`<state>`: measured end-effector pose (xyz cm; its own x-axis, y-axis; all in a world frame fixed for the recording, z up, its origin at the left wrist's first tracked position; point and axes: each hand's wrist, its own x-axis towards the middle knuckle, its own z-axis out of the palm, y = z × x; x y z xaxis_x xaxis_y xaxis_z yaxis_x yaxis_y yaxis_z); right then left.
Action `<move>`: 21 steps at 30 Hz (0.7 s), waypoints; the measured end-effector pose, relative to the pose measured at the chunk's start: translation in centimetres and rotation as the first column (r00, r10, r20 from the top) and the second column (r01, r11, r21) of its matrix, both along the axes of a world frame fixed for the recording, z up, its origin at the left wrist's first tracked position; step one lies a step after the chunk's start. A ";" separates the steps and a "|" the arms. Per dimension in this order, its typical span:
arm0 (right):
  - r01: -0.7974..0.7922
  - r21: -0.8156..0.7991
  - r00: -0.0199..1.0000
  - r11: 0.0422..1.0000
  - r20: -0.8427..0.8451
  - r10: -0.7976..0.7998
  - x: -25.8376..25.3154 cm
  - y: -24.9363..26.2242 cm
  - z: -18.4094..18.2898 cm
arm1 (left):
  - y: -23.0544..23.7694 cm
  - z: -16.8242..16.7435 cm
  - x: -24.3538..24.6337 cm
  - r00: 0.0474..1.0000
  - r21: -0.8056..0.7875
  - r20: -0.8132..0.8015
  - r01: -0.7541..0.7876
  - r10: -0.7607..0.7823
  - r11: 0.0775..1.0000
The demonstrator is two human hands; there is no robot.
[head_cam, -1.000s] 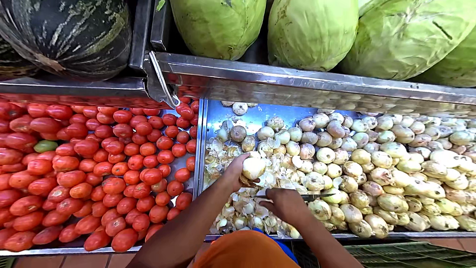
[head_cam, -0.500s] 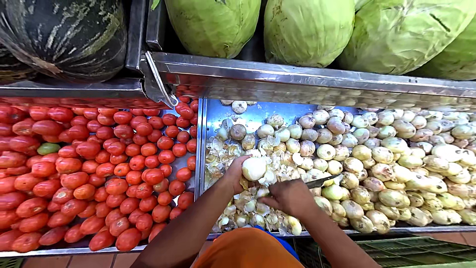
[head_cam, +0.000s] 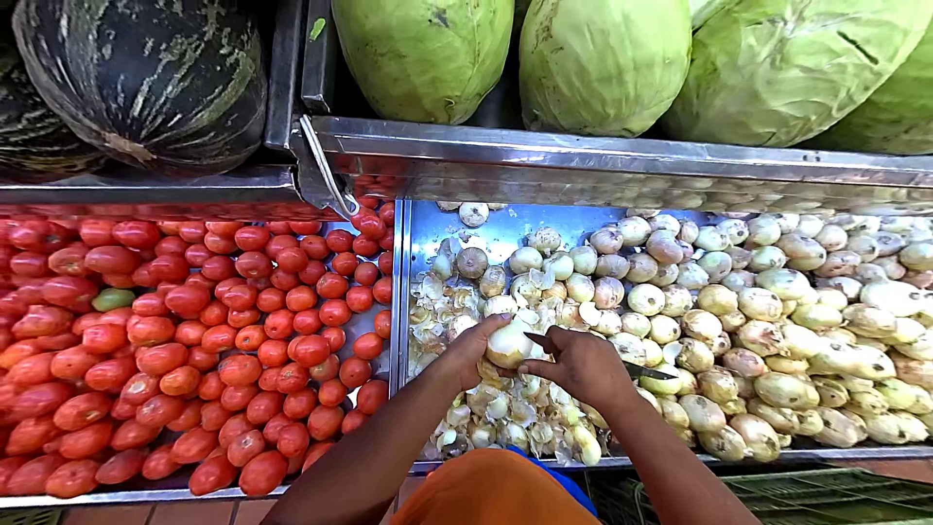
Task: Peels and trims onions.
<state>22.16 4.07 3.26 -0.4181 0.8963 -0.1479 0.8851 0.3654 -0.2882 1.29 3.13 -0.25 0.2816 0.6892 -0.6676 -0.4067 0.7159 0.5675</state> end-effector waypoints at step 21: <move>0.048 -0.124 0.999 0.991 -0.018 -0.051 1.0 -0.4 -0.7 | -0.5 0.4 0.0 0.995 0.066 -0.014 -0.100 0.101 0.993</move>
